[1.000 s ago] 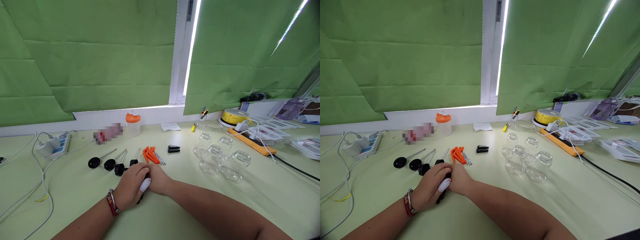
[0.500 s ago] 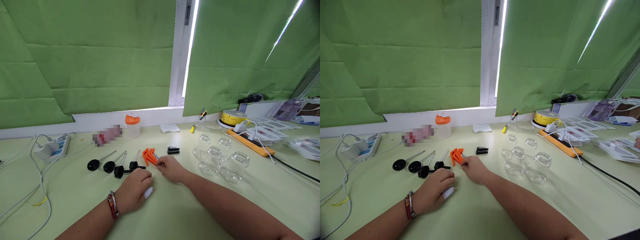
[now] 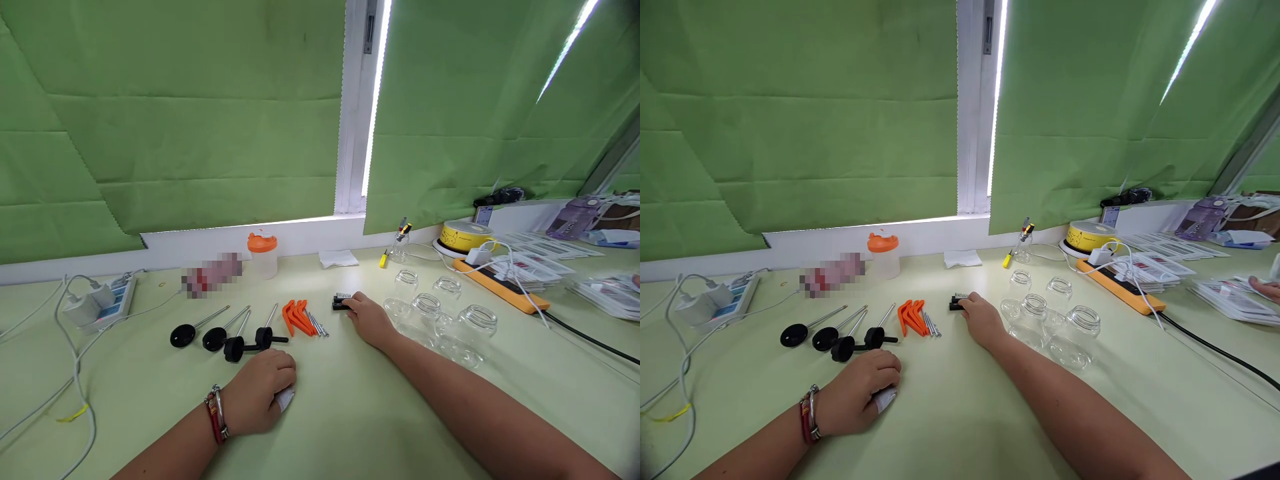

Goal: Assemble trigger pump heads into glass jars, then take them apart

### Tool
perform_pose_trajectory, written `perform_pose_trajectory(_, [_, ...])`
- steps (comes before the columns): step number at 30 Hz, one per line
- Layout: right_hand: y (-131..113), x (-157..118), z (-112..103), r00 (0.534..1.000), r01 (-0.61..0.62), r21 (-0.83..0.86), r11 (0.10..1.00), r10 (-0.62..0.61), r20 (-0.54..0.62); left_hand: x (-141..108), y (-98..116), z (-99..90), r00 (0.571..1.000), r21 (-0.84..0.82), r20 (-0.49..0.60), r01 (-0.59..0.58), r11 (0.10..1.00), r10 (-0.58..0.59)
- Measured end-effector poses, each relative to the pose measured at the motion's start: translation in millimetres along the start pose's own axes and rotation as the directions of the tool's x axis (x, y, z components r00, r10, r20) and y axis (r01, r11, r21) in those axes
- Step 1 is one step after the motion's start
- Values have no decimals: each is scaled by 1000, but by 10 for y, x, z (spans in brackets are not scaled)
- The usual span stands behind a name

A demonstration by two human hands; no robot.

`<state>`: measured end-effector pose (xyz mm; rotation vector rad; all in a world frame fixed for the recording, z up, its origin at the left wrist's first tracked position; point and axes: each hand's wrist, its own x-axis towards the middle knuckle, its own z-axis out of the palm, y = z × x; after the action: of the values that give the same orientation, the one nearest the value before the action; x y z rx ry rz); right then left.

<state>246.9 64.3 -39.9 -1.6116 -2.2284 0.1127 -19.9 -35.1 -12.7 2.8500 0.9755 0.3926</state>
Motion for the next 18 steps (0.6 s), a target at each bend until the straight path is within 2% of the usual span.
perform_pose_trajectory(6, [9,-15,-8,1000,15,35,999,-14,-25,6,-11,-50,1000,20,15,-6,1000,6])
perform_pose_trajectory(10, [-13,-101,-54,1000,-10,76,997,10,1,-1,-20,-51,1000,23,9,0,1000,0])
perform_pose_trajectory(14, [-65,-277,-161,999,-5,117,993,-2,52,-5,-8,-51,1000,8,-8,-14,1000,14])
perform_pose_trajectory(18, [-175,-528,-271,988,59,184,981,-84,132,5,48,-57,997,-32,-71,13,999,-15])
